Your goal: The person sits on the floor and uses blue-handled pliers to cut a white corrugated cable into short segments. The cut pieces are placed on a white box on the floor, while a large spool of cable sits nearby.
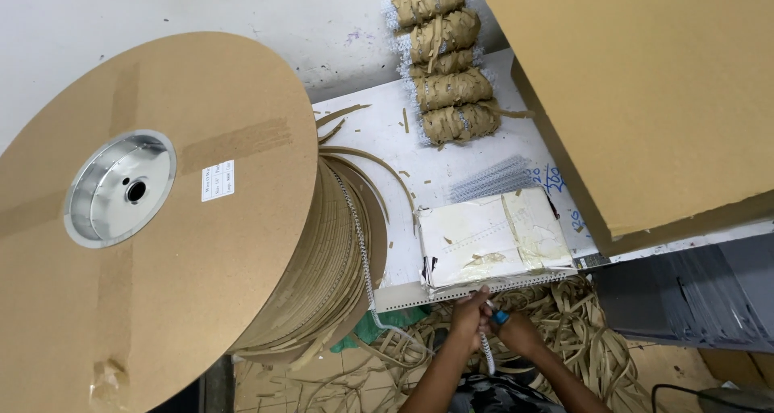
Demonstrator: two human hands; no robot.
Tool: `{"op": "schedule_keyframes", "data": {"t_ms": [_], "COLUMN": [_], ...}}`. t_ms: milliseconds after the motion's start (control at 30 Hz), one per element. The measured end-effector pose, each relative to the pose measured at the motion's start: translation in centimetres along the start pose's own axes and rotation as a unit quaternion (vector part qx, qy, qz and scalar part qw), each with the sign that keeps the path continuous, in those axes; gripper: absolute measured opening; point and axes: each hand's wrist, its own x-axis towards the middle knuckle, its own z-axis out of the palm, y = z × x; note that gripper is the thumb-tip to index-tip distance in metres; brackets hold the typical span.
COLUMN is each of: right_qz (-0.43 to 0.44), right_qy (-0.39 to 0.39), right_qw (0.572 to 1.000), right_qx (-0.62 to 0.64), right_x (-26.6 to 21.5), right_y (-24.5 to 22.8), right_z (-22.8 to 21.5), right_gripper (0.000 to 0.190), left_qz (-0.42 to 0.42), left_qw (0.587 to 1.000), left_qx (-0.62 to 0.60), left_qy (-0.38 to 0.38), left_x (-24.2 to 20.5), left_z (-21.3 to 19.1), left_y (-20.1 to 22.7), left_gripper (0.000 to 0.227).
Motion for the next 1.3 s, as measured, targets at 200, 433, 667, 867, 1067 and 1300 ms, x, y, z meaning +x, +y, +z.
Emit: {"op": "schedule_keyframes", "data": {"t_ms": [200, 433, 667, 867, 1067, 1300], "right_qz": [-0.001, 0.059, 0.050, 0.067, 0.073, -0.053], "right_qy": [0.212, 0.203, 0.222, 0.173, 0.207, 0.261], "right_qw": [0.841, 0.662, 0.718, 0.689, 0.708, 0.742], "right_qx": [0.499, 0.719, 0.658, 0.700, 0.671, 0.615], "right_x": [-1.0, 1.8, 0.4, 2.1, 1.2, -5.9], "right_y": [2.1, 2.2, 2.0, 2.2, 2.3, -2.7], "right_z": [-2.4, -7.0, -8.0, -8.4, -8.1, -9.5], "right_gripper": [0.036, 0.016, 0.008, 0.016, 0.009, 0.013], "left_qz": [-0.045, -0.056, -0.060, -0.052, -0.030, 0.166], "left_qw": [0.995, 0.992, 0.994, 0.991, 0.999, 0.982], "left_qx": [-0.084, -0.111, -0.091, -0.123, -0.042, 0.078], "left_qy": [-0.026, 0.017, 0.009, 0.015, 0.012, -0.044], "left_x": [-0.2, 0.1, 0.0, 0.4, -0.8, -8.3], "left_z": [-0.6, 0.6, 0.1, 0.8, 0.3, -0.1], "left_y": [0.1, 0.7, 0.7, 0.7, 0.4, 2.4], "left_gripper": [0.034, 0.038, 0.012, 0.034, 0.019, 0.016]}}
